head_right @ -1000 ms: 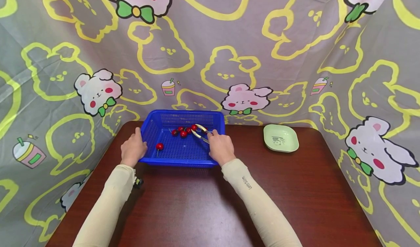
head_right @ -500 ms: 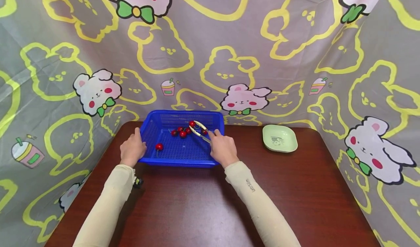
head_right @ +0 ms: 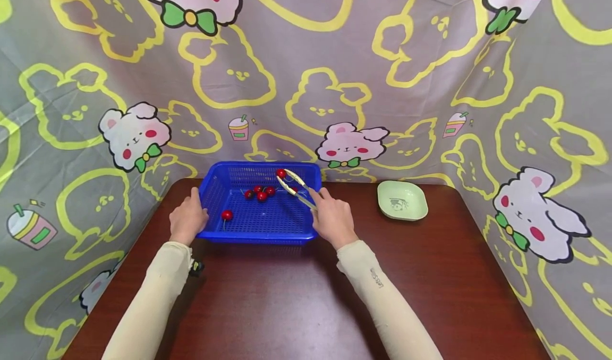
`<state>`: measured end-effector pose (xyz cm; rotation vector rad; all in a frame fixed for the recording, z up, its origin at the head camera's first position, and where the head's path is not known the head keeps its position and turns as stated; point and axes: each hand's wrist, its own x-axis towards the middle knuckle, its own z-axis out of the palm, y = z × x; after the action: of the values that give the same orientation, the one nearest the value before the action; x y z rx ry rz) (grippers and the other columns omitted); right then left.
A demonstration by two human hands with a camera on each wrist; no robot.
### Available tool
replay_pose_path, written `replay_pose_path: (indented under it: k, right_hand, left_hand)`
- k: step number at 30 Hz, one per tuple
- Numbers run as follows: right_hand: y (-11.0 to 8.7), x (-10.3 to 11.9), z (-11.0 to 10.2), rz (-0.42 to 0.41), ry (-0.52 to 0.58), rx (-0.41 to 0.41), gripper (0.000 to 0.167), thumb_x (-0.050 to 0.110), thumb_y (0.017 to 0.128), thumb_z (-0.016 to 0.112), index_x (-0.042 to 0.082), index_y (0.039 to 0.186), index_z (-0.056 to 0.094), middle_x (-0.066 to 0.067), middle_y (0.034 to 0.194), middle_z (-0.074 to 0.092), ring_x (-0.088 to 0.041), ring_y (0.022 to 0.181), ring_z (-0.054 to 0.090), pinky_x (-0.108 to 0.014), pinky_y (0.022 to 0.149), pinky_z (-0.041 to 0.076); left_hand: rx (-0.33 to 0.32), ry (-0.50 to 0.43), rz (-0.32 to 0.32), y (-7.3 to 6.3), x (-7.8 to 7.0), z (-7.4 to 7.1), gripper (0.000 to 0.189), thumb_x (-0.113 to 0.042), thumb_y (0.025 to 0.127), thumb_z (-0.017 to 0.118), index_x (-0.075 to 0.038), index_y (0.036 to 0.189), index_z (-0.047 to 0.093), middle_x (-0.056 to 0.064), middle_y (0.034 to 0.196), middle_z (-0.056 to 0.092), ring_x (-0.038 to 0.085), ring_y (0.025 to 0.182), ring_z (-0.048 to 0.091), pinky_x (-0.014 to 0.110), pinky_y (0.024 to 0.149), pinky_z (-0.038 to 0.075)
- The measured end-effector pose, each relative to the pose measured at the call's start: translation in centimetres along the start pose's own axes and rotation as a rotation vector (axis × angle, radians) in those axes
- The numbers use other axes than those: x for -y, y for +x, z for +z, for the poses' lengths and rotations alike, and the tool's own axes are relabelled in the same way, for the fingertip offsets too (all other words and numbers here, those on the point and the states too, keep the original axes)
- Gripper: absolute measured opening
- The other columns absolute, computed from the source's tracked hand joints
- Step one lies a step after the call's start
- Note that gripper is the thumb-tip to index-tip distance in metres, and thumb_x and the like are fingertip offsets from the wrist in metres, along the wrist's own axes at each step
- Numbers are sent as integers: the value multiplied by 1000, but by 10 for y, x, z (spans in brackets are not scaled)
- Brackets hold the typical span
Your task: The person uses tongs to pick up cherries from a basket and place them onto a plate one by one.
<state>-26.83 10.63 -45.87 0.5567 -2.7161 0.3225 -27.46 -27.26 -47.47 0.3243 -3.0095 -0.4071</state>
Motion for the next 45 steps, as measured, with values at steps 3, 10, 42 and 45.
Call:
replay_pose_path:
  k: [3,10,42,45]
  right_hand:
    - [-3,-3,-5,-4,20,-31,52,23,92,76,20,142,63,-4,104,63,-21,59,54,-36,51,45]
    - [-14,-14,-16,17,57,-73,51,22,92,75,19,141,64,-3,104,63,-22,56,52,-38,50,44]
    - [-83,-116,-36,246,39,-104,51,17,91,71,14,141,62,-15,123,65,-46,81,67,-63,62,48]
    - [-90,-127,-37,278,32,-87,49,18,92,70,12,140,62,-17,125,64,-49,83,66,-64,64,47]
  left_hand:
    - [0,-3,0,0,2,1,72,-18,100,61,2,158,23,35,129,57,54,103,65,64,86,51]
    - [-3,-10,-3,1,2,2,68,-18,100,60,1,155,25,34,126,58,54,103,64,65,86,51]
    - [-25,-15,5,1,3,3,67,-18,100,61,3,154,26,34,123,59,54,101,65,64,84,51]
    - [-22,-17,2,2,2,3,68,-18,100,60,2,155,25,34,124,59,54,101,65,64,85,51]
